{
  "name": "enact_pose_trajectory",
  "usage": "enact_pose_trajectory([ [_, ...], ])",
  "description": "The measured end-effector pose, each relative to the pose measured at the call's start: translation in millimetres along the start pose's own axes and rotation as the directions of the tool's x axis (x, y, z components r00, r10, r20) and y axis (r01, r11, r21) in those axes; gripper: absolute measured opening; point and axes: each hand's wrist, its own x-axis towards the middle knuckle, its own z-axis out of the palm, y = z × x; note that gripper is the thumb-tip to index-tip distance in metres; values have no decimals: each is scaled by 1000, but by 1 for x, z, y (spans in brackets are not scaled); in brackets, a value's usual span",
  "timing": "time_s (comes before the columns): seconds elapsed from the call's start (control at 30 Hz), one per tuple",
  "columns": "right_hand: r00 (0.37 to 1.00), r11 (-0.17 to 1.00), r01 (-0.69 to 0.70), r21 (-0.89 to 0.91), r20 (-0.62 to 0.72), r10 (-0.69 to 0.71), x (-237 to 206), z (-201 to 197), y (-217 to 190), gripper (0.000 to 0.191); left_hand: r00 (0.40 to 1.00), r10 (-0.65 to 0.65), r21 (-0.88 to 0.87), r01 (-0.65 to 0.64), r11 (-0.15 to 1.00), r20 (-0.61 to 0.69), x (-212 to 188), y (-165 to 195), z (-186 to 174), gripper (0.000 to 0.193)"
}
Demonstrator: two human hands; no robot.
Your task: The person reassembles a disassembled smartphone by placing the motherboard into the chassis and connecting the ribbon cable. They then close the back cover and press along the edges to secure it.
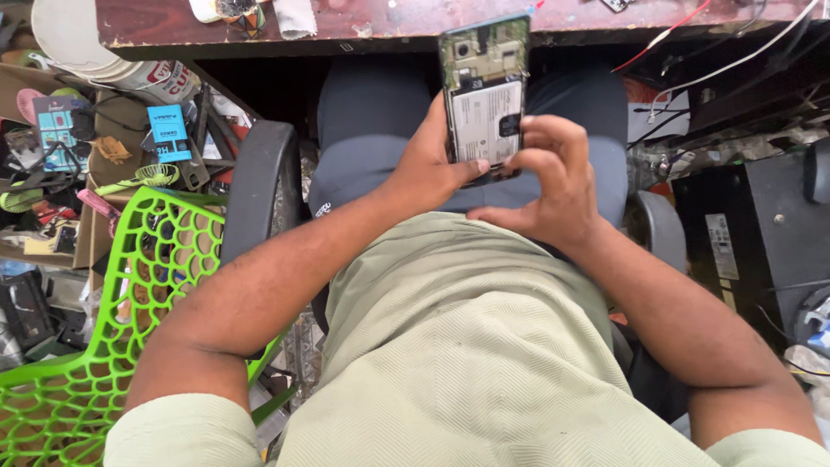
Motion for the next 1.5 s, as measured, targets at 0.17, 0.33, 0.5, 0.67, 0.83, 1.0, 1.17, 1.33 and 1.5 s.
enact_pose_trajectory([
  [0.17, 988, 974, -153, -165, -30, 150, -1, 8, -9, 97, 999, -31, -119, 27, 992, -30, 2, -1, 8, 77],
  [0.33, 965, 968, -232, -99, 98, 241, -12, 25, -1, 92, 999, -48, 66, 48, 997, -4, -8, 17, 19, 71],
  [0.5, 899, 789, -434, 435, 271, 344, -27, 26, 22, 53, 876, 445, 679, -444, 585, 189, -10, 46, 15, 78],
  [0.67, 729, -11, -548, 836, 484, 485, -25, 20, 34, 78, 943, 330, 716, -262, 648, 47, -4, 53, 12, 80],
  [0.83, 714, -75, -541, 838, 505, 485, -15, 12, 33, 71, 961, 275, 628, -209, 750, -10, -2, 45, 9, 88],
  [1.0, 672, -52, -588, 807, 524, 523, -12, 12, 31, 67, 963, 268, 632, -213, 745, 9, -3, 43, 6, 90],
  [1.17, 669, -5, -601, 799, 507, 543, -10, 13, 33, 56, 966, 258, 638, -214, 740, 24, 0, 43, 4, 91],
  [1.33, 665, 28, -614, 789, 498, 556, -14, 11, 34, 55, 973, 229, 638, -202, 743, 42, 1, 41, 1, 89],
  [1.5, 712, 77, -590, 803, 473, 520, -13, 15, 37, 55, 972, 231, 599, -206, 774, 36, 1, 42, 0, 82],
])
